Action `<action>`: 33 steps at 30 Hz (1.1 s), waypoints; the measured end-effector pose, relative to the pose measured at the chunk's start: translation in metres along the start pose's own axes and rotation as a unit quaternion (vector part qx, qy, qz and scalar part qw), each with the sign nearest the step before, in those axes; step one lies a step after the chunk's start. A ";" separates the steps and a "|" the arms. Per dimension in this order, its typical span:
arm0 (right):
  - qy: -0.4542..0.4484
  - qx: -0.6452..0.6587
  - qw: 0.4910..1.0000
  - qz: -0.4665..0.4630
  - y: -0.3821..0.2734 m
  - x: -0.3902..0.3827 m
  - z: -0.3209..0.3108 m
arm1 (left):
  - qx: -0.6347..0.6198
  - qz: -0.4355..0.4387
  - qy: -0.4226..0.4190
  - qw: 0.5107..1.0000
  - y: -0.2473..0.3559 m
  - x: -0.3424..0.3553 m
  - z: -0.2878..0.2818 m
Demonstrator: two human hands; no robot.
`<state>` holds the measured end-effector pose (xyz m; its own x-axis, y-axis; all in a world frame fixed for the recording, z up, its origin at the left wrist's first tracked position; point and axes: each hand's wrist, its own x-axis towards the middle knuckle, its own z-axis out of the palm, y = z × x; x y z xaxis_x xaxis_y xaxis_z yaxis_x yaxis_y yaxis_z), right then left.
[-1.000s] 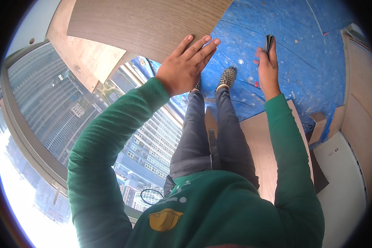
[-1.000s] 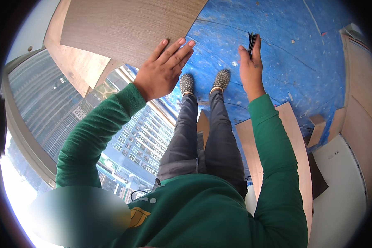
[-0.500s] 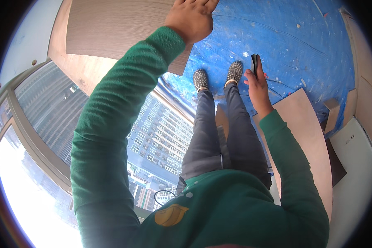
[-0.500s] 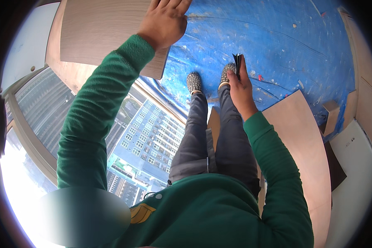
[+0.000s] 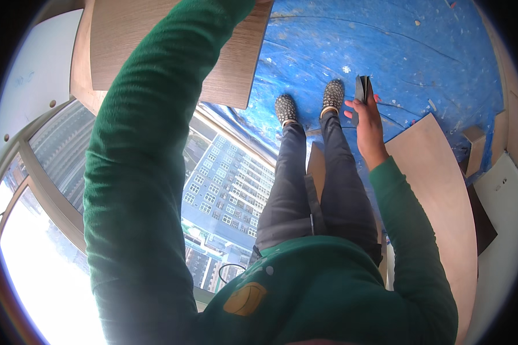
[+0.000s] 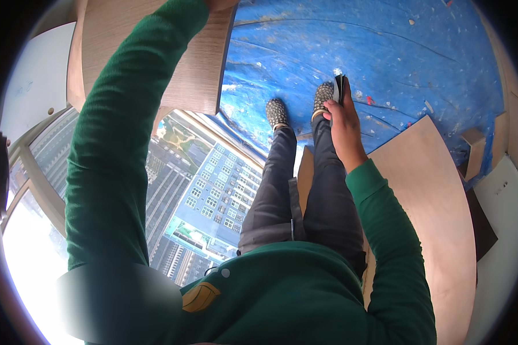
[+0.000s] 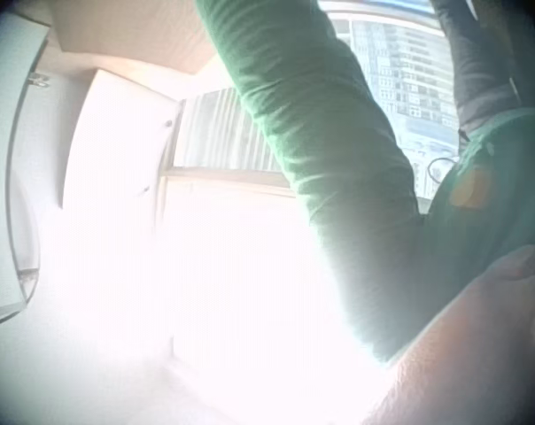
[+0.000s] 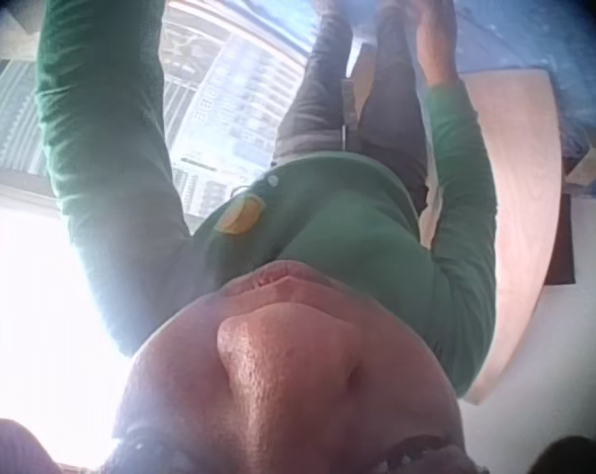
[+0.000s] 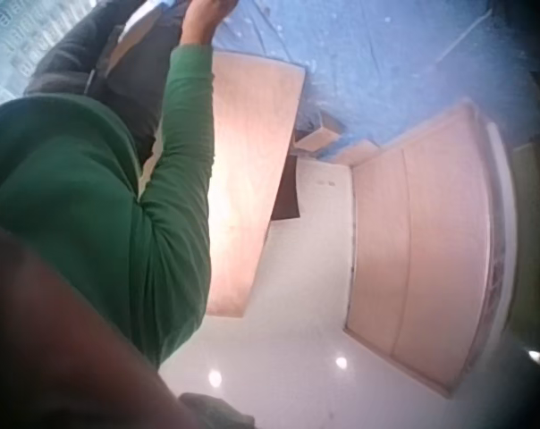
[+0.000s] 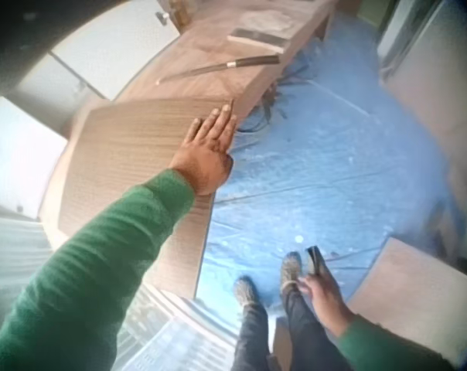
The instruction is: The person wipes a wooden board with a cloth, then uses a chisel to scrape along the edges and surface. They then use a sanding block to smooth the board's surface and edges, and wipe it again with a cloth. The board is handled one at a time and placed back on the floor.
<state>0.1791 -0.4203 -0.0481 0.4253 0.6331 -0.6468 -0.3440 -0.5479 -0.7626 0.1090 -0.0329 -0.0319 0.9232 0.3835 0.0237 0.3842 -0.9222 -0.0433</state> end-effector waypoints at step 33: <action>-0.098 -0.233 0.759 -0.600 -0.055 0.117 0.135 | -0.103 -0.151 0.037 0.982 -0.067 -0.122 -0.022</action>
<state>0.1350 -0.2421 -0.0834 0.0498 0.8729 0.4854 0.5463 0.3831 -0.7448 -0.0293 -0.0189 -0.0095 0.7610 0.6442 0.0772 0.6250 -0.7598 0.1793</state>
